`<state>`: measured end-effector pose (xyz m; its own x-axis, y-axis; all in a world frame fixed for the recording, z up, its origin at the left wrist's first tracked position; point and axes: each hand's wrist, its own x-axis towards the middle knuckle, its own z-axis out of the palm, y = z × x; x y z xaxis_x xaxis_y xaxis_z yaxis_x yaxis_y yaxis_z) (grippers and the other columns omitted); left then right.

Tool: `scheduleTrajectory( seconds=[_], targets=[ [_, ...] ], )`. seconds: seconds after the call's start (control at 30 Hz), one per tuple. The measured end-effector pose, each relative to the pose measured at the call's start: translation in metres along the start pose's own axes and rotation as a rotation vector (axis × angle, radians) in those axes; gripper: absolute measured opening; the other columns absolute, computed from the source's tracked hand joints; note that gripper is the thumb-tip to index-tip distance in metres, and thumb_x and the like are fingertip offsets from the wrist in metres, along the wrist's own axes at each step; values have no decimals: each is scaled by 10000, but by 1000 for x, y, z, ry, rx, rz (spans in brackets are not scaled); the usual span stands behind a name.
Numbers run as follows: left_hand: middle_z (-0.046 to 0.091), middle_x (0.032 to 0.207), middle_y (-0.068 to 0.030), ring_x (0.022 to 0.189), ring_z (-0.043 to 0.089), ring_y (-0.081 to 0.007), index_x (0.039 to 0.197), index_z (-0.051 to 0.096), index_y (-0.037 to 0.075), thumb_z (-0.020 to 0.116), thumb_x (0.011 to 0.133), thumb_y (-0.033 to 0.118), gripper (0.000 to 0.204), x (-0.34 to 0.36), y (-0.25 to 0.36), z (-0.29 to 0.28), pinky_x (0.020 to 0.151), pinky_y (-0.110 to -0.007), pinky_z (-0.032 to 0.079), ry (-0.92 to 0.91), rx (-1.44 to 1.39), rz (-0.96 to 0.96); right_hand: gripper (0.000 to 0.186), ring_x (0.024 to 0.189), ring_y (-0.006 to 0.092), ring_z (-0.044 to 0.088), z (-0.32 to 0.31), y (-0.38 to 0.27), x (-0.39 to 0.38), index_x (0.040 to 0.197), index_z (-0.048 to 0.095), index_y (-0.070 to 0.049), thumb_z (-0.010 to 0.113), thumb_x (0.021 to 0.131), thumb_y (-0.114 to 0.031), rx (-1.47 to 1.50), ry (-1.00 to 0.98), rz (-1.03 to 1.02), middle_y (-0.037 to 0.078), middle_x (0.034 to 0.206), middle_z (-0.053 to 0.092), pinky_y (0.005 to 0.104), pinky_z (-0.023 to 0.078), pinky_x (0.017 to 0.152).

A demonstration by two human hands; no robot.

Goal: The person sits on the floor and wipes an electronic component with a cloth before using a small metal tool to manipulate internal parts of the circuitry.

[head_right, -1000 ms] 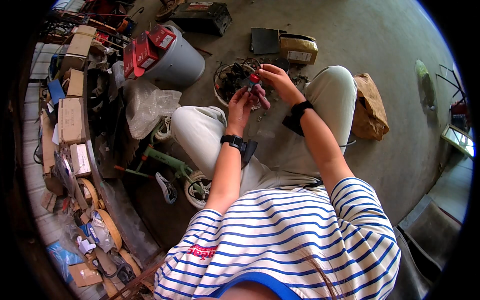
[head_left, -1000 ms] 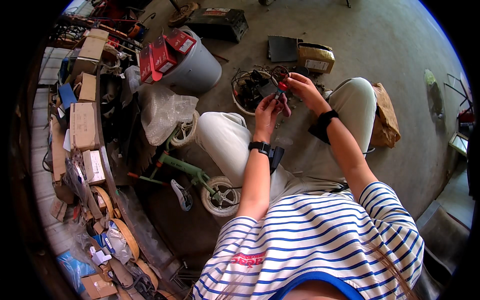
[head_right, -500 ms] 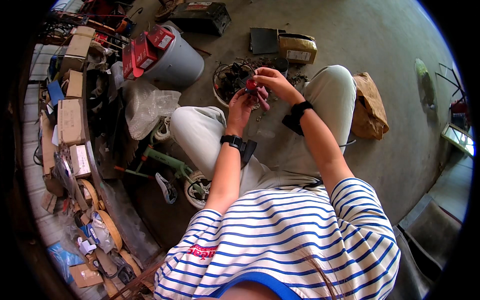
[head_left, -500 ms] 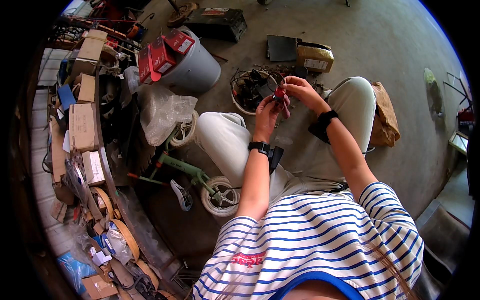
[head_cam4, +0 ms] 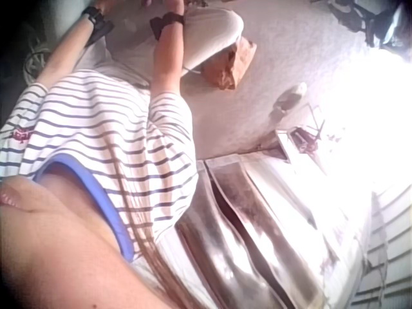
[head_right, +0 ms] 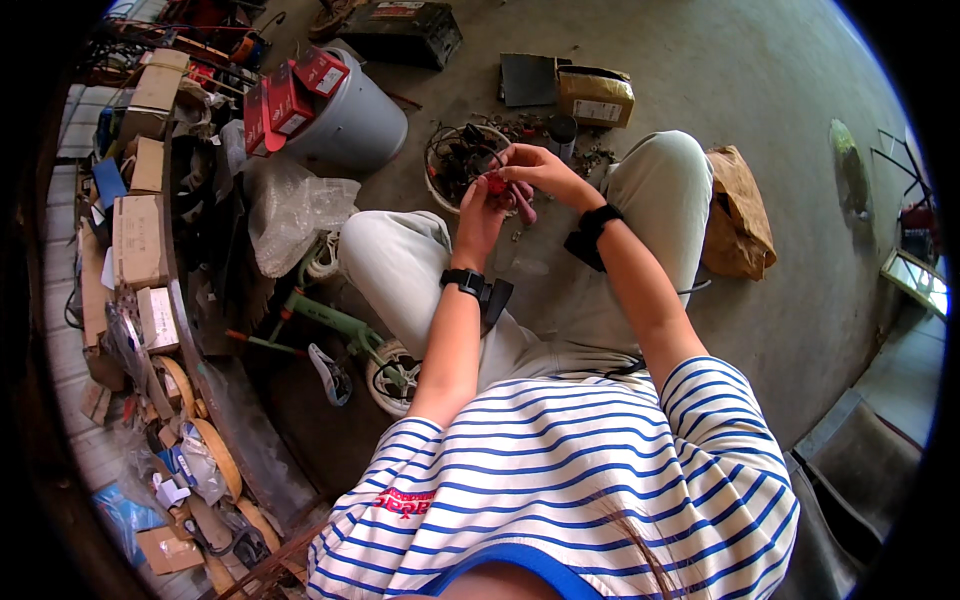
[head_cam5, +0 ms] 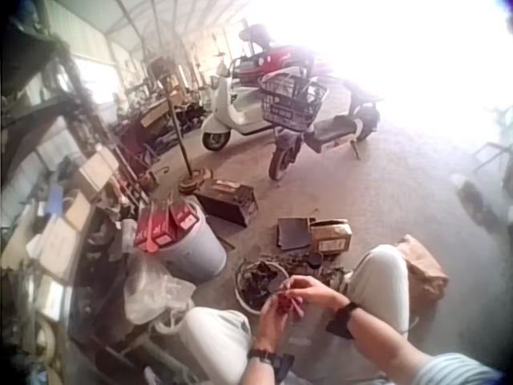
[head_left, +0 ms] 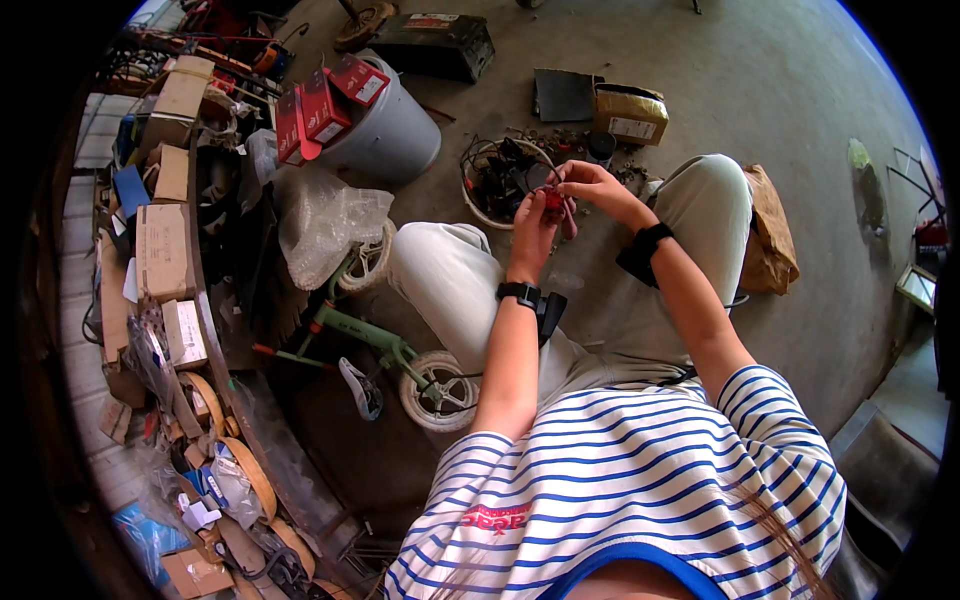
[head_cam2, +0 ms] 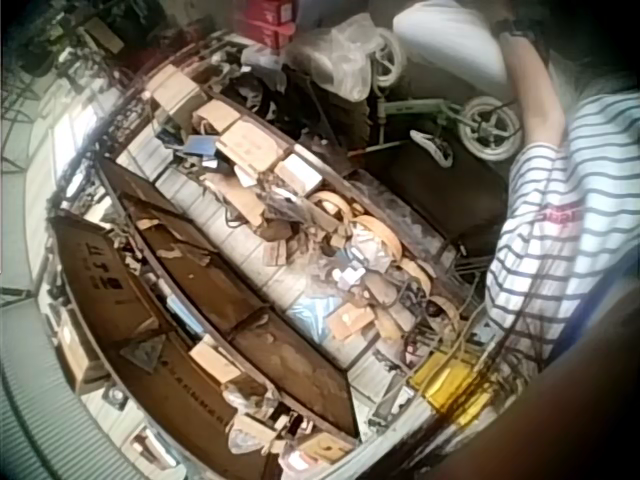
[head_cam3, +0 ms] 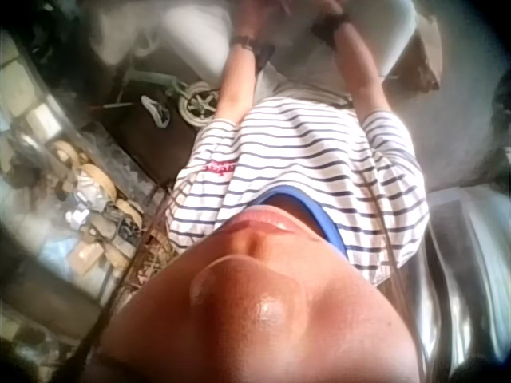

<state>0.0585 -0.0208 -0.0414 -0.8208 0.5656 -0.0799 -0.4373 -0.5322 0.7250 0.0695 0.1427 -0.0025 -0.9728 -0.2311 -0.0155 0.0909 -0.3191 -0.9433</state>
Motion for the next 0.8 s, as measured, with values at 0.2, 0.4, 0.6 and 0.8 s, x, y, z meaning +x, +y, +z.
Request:
scheduleTrajectory(
  seconds=[0.2,0.4,0.6,0.8],
  targets=[
    [565,901,-45,791,545,-118,1078,495,19,577,885,246,309,1,-4,-2,742,-232,435,58,-121,4,139,894,71,533,-4,6,1,935,521,-59,613,845,-111,-16,50,3,1,963,577,226,427,804],
    [567,878,-45,763,545,-114,1048,496,12,564,849,162,258,-2,2,3,728,-239,446,95,-100,-60,144,857,61,539,-4,18,4,932,506,-41,608,847,-97,-37,75,-57,0,926,579,214,439,748],
    [571,873,-54,762,558,-126,1023,500,4,551,831,154,249,-3,8,11,725,-248,457,140,-142,-35,127,821,58,541,-13,27,5,917,508,-34,603,847,-81,-110,105,-53,3,888,581,215,446,723],
    [563,875,-45,752,546,-122,1030,500,18,562,831,156,250,-3,8,4,711,-253,451,179,-176,-8,119,792,52,536,3,5,2,881,540,-32,622,846,-111,-86,152,-20,-7,841,581,213,442,707]
  ],
)
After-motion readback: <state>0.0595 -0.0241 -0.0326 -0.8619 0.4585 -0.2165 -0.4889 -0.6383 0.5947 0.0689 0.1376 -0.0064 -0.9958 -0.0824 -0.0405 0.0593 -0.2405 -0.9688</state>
